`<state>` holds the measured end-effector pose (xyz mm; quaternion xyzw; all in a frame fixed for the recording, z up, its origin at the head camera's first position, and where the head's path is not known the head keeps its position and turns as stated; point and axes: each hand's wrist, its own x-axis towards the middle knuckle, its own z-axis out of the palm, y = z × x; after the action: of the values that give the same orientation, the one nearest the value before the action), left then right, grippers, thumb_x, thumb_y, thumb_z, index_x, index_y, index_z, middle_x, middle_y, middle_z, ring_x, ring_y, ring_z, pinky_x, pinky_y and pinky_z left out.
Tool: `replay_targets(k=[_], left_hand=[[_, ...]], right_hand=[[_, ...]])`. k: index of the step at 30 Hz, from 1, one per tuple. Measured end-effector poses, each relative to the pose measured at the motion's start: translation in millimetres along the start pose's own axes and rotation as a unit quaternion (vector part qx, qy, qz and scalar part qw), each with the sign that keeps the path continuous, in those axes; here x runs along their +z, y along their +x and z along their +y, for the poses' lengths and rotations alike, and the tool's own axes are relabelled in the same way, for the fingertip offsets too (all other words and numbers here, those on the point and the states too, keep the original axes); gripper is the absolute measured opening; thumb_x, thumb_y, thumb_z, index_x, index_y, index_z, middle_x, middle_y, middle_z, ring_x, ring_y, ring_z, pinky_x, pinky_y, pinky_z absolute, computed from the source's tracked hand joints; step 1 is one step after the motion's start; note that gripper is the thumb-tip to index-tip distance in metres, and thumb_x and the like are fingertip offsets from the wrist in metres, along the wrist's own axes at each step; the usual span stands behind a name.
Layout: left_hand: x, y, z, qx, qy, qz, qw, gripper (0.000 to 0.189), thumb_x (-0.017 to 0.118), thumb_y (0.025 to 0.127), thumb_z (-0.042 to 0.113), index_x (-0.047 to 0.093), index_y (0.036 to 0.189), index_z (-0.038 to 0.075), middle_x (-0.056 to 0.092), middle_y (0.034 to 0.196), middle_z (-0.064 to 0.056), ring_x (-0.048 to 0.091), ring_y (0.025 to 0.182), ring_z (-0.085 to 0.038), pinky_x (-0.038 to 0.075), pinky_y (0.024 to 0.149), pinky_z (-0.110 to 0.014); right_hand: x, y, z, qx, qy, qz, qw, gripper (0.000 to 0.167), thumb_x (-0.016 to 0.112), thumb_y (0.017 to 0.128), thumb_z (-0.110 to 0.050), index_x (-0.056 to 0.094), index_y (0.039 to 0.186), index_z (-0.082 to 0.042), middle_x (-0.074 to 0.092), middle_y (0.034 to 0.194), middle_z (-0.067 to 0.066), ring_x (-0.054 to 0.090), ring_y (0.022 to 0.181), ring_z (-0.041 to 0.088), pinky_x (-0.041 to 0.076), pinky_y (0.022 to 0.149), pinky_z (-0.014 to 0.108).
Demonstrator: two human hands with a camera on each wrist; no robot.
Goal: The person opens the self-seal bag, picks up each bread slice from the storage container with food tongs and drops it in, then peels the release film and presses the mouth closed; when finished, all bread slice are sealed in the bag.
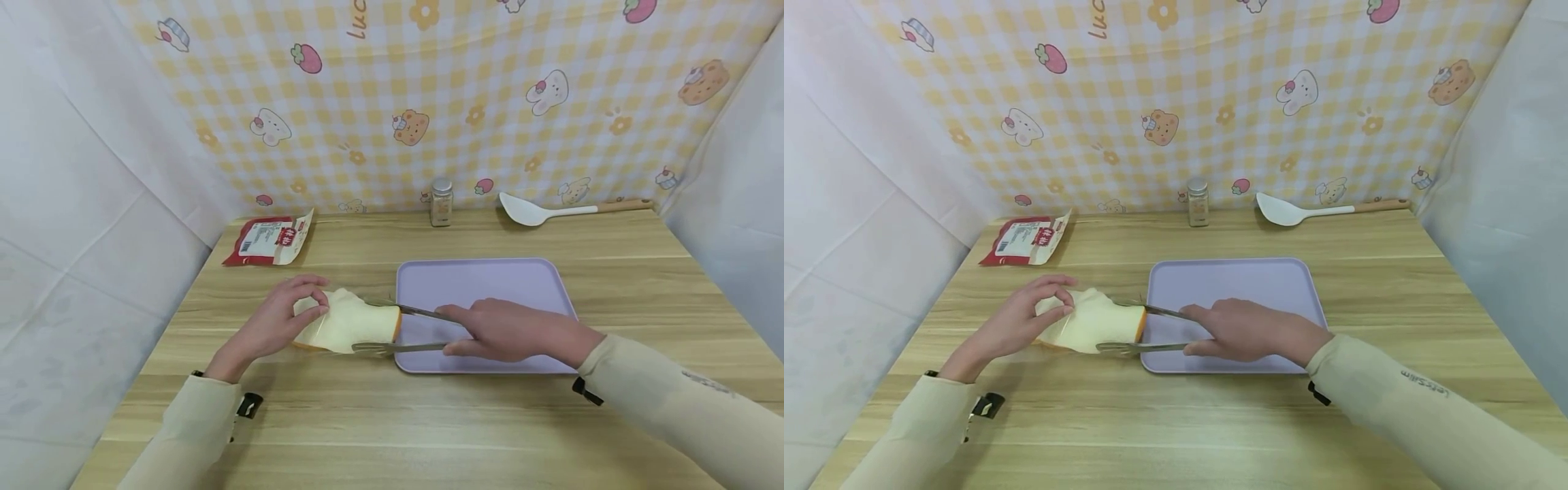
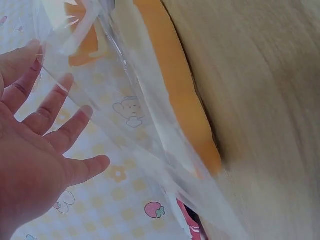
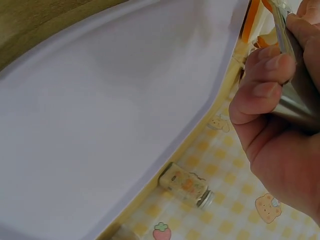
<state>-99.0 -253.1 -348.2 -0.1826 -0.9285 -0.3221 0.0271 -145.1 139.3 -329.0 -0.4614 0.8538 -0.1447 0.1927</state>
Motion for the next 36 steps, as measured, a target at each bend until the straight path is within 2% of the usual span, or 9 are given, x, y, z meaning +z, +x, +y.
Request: replay_targets(k=[6, 12, 18, 22, 25, 32, 36], left_hand=[[1.2, 0.7, 1.1, -0.002, -0.002, -0.002, 1.0, 0.014, 0.068, 0.101, 0.005, 0.069, 0.094, 0.017, 0.064, 0.14, -0.022, 0.051, 0.137, -0.048, 0.033, 0.114, -0.068], [-0.3, -1.1, 0.1, -0.001, -0.013, -0.003, 0.9999, 0.013, 0.067, 0.102, 0.005, 0.068, 0.094, 0.016, 0.063, 0.14, -0.023, 0.051, 0.137, -0.048, 0.034, 0.113, -0.068], [-3.6, -1.9, -3.9, 0.007, -0.027, -0.009, 0.9996, 0.013, 0.067, 0.102, 0.005, 0.067, 0.095, 0.016, 0.063, 0.14, -0.023, 0.054, 0.136, -0.045, 0.04, 0.109, -0.062], [-5.6, -2.1, -5.2, 0.009, -0.03, -0.015, 0.9994, 0.012, 0.067, 0.103, 0.007, 0.067, 0.095, 0.016, 0.062, 0.141, -0.022, 0.054, 0.137, -0.043, 0.043, 0.106, -0.059], [-5.8, -1.7, -4.8, 0.004, -0.031, -0.018, 0.9994, 0.012, 0.067, 0.103, 0.007, 0.067, 0.095, 0.016, 0.062, 0.142, -0.022, 0.053, 0.138, -0.043, 0.042, 0.106, -0.059], [-4.7, -0.3, -2.8, -0.001, -0.031, -0.011, 0.9995, 0.011, 0.067, 0.103, 0.006, 0.068, 0.096, 0.015, 0.062, 0.143, -0.021, 0.053, 0.138, -0.043, 0.042, 0.108, -0.06], [-3.8, 0.3, -1.3, -0.001, -0.028, -0.008, 0.9996, 0.01, 0.066, 0.104, 0.007, 0.068, 0.096, 0.014, 0.062, 0.143, -0.021, 0.052, 0.139, -0.043, 0.042, 0.108, -0.06]], right_hand=[[1.5, 6.4, -2.2, -0.011, -0.035, 0.006, 0.9993, 0.065, 0.058, 0.107, -0.05, 0.047, 0.153, -0.006, 0.051, 0.065, -0.008, 0.046, 0.059, 0.005, 0.047, 0.068, 0.029], [0.9, 17.2, -5.4, -0.011, -0.029, -0.006, 0.9995, 0.066, 0.059, 0.106, -0.05, 0.046, 0.154, -0.006, 0.053, 0.066, -0.007, 0.046, 0.059, 0.006, 0.045, 0.065, 0.028], [0.2, 22.9, 2.1, 0.001, 0.036, -0.031, 0.9989, 0.066, 0.059, 0.107, -0.05, 0.046, 0.155, -0.006, 0.057, 0.066, -0.01, 0.048, 0.058, 0.003, 0.046, 0.065, 0.026], [1.1, 23.5, 10.1, -0.006, 0.091, -0.034, 0.9952, 0.062, 0.058, 0.107, -0.05, 0.05, 0.152, -0.008, 0.054, 0.067, -0.012, 0.046, 0.057, 0.002, 0.044, 0.062, 0.025], [1.0, 23.8, 11.7, -0.009, 0.109, -0.033, 0.9935, 0.061, 0.058, 0.107, -0.049, 0.051, 0.151, -0.008, 0.053, 0.069, -0.012, 0.046, 0.058, 0.002, 0.043, 0.062, 0.025], [6.4, 27.5, 4.6, -0.009, 0.064, -0.023, 0.9977, 0.069, 0.057, 0.107, -0.052, 0.044, 0.156, -0.005, 0.05, 0.057, -0.012, 0.043, 0.053, 0.001, 0.043, 0.061, 0.024], [10.3, 31.2, 0.2, -0.003, 0.035, -0.016, 0.9992, 0.072, 0.057, 0.107, -0.053, 0.042, 0.158, -0.004, 0.048, 0.057, -0.011, 0.044, 0.053, 0.002, 0.046, 0.066, 0.026]])
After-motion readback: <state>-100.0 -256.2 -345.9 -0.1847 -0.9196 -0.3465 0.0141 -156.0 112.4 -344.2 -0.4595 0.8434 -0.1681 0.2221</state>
